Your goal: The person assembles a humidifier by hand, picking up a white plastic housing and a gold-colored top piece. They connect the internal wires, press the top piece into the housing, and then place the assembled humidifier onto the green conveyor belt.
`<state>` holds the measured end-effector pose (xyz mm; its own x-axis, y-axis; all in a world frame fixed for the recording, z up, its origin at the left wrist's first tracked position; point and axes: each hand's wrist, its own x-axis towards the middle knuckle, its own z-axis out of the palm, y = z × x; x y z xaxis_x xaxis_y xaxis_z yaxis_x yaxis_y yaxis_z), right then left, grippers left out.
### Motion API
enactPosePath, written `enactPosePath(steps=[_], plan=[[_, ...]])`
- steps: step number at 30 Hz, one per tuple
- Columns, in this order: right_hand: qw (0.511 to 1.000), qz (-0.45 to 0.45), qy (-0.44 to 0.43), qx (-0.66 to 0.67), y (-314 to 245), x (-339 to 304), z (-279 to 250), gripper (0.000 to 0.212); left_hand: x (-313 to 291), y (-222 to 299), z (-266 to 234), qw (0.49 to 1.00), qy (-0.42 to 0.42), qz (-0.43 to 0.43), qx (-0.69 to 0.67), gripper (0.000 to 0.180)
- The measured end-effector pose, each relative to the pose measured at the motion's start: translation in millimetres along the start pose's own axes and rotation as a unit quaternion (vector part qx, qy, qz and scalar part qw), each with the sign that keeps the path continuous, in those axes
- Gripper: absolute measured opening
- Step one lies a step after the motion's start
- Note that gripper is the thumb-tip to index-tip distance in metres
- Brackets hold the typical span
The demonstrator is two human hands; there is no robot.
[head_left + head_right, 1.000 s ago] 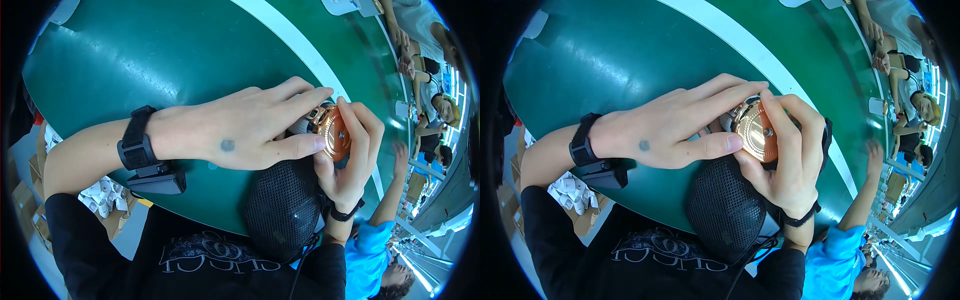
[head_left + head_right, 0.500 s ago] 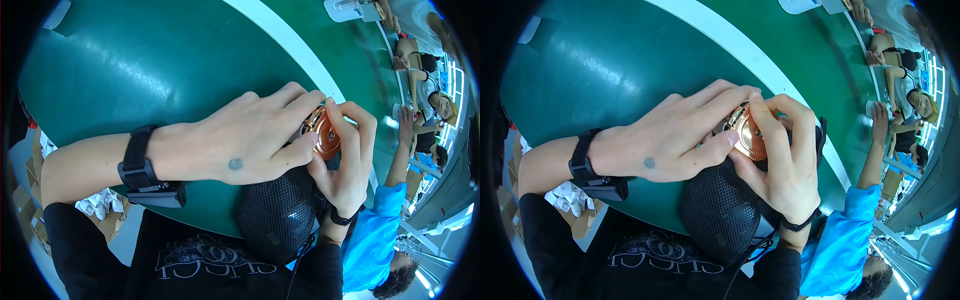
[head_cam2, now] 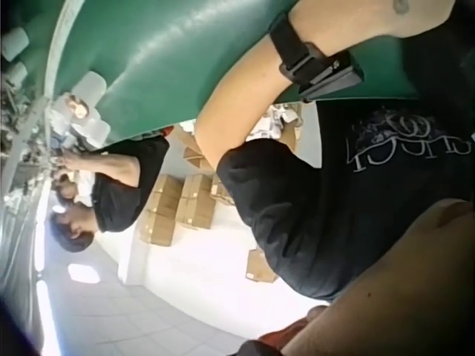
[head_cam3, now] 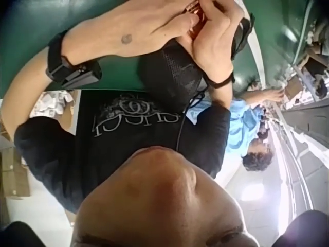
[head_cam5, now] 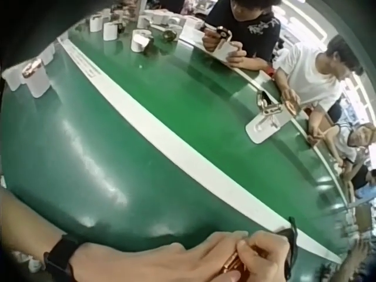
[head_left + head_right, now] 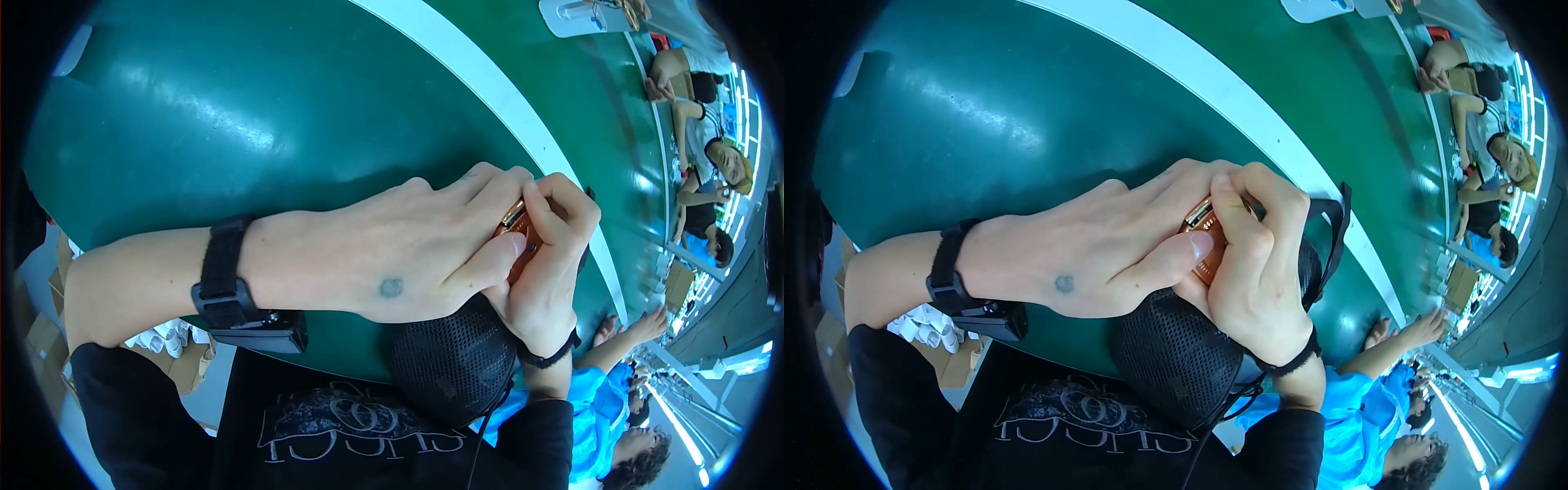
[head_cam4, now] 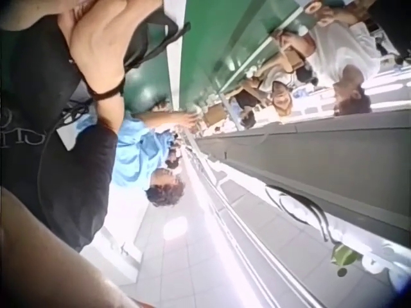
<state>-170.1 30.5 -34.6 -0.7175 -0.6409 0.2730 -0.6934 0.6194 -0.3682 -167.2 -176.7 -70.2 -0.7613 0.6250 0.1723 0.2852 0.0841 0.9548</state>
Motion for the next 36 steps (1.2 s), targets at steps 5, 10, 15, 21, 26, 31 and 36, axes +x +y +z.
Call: enactPosePath(steps=[5, 10, 15, 21, 26, 31, 36], plan=[[0.999, -0.021, -0.041, 0.003, 8, -3, -13, 0.084, 10, 13, -16, 0.989, -0.123, -0.080, -0.015, 0.049], [0.998, 0.051, -0.003, 0.034, 4, -14, -19, 0.087, 9, 9, -9, 0.991, -0.085, -0.017, 0.105, 0.043], [0.998, 0.021, -0.012, 0.053, 7, -11, -19, 0.089, 35, -11, 0, 0.999, 0.002, 0.035, 0.026, 0.051], [0.997, -0.011, 0.038, 0.069, 20, -17, -22, 0.085, 48, 0, 21, 0.981, 0.005, -0.050, -0.188, 0.055], [0.996, -0.010, 0.079, 0.032, 14, -12, -17, 0.057, 49, -1, 26, 0.981, 0.049, -0.046, -0.181, 0.060], [0.995, 0.012, 0.084, 0.050, 17, -8, -11, 0.042, 50, -2, 16, 0.968, 0.013, -0.087, -0.236, 0.058], [0.985, 0.064, 0.109, 0.120, 2, -10, -7, 0.042, 50, -2, 9, 0.985, -0.017, -0.082, -0.154, 0.051]])
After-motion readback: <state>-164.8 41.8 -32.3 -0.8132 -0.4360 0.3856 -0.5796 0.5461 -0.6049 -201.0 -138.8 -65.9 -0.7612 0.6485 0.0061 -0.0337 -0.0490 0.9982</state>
